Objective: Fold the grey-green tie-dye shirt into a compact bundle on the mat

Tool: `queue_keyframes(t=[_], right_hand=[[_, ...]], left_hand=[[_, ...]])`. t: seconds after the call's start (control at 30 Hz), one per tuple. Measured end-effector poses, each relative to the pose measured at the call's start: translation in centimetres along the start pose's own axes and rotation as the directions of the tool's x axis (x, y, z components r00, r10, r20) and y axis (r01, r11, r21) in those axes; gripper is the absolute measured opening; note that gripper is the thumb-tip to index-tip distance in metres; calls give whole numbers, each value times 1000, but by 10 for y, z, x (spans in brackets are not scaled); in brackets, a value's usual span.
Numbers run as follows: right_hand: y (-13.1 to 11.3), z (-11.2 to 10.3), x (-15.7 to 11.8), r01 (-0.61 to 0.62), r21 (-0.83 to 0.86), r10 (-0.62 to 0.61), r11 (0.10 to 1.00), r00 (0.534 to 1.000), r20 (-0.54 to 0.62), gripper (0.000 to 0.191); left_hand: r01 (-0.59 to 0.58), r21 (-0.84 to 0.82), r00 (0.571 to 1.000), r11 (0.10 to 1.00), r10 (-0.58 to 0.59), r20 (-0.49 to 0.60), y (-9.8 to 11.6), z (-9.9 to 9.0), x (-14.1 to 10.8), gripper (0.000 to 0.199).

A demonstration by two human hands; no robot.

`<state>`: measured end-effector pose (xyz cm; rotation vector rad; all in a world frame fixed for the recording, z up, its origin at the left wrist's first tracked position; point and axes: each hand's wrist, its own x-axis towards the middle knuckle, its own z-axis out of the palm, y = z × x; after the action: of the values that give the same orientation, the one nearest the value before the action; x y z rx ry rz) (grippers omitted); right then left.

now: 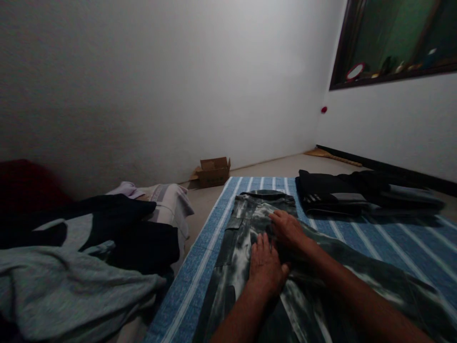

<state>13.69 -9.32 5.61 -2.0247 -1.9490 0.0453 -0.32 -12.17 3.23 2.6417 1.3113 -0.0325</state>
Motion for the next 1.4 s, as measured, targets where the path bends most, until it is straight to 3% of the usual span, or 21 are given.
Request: queue_keyframes(t=[0.1, 0.2, 0.33, 0.77, 1.1, 1.4], right_hand=[[4, 14, 28, -192, -135, 190, 972, 981, -22, 26], [15, 28, 39, -267, -204, 272, 942, 962, -3, 31], [25, 36, 43, -233, -226, 249, 946, 967, 46, 30], [29, 25, 49, -169, -238, 195, 956, 977, 90, 31], [32, 33, 52, -197, -256, 233, 946, 966, 116, 33], [30, 34, 49, -205, -263, 236, 943, 967, 93, 34]], left_hand=[[0, -28, 1000, 1000, 0, -2, 0, 1, -2, 75], [0, -46, 1000, 999, 0, -4, 0, 1, -2, 77], [2, -57, 999, 998, 0, 36, 2, -2, -3, 77], [7, -43, 1000, 999, -7, 13, 1, 0, -4, 77], [55, 27, 993, 998, -52, -103, 5, 12, -4, 85], [131, 148, 986, 980, -112, -126, 20, 0, -11, 81]])
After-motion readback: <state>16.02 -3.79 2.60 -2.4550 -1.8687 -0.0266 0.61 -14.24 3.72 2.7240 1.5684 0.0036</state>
